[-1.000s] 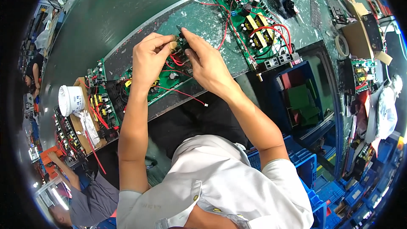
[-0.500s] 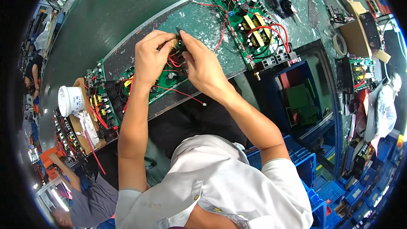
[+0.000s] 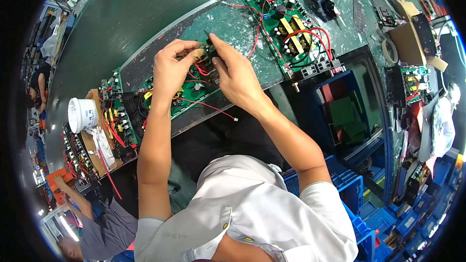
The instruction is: Assembling electronic components and checking wire connections on several printed circuit boards at a factory workstation.
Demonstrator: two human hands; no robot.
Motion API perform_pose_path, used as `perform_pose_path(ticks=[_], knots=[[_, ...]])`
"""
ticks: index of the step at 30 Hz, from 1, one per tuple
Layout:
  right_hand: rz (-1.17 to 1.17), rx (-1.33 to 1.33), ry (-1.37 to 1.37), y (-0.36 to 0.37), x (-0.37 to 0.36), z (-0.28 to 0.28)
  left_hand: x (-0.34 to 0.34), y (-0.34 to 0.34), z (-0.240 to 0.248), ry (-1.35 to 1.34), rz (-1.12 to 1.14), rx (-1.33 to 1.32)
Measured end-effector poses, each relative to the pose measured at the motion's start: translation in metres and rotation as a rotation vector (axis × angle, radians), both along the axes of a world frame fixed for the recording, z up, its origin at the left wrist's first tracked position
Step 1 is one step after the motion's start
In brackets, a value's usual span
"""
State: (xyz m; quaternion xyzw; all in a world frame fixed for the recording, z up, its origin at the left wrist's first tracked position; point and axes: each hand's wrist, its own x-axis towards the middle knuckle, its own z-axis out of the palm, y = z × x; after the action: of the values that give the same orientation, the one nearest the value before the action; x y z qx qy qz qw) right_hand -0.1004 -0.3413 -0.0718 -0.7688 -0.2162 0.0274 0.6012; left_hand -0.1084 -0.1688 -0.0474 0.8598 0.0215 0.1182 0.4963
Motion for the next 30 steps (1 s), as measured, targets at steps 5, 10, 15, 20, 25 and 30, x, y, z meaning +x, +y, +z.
perform_pose_path(ticks=[5, 10, 15, 20, 25, 30], knots=[[0.024, 0.048, 0.037, 0.002, -0.001, 0.005, 0.000, -0.001, 0.001, -0.035, 0.006, 0.022], [0.008, 0.028, 0.027, 0.000, -0.003, 0.003, -0.001, -0.006, 0.001, -0.052, 0.003, 0.080], [-0.038, -0.006, -0.128, 0.003, -0.004, 0.000, 0.004, -0.005, 0.000, -0.132, -0.008, 0.165], [0.034, 0.000, 0.017, 0.002, 0.007, 0.007, -0.011, 0.000, 0.005, -0.095, 0.021, 0.283], [0.096, -0.141, -0.245, 0.002, 0.009, 0.008, -0.080, -0.008, 0.002, -0.230, 0.089, 0.385], [0.003, -0.141, -0.169, -0.002, 0.007, 0.012, -0.095, 0.018, 0.021, -0.279, 0.122, -0.395]])
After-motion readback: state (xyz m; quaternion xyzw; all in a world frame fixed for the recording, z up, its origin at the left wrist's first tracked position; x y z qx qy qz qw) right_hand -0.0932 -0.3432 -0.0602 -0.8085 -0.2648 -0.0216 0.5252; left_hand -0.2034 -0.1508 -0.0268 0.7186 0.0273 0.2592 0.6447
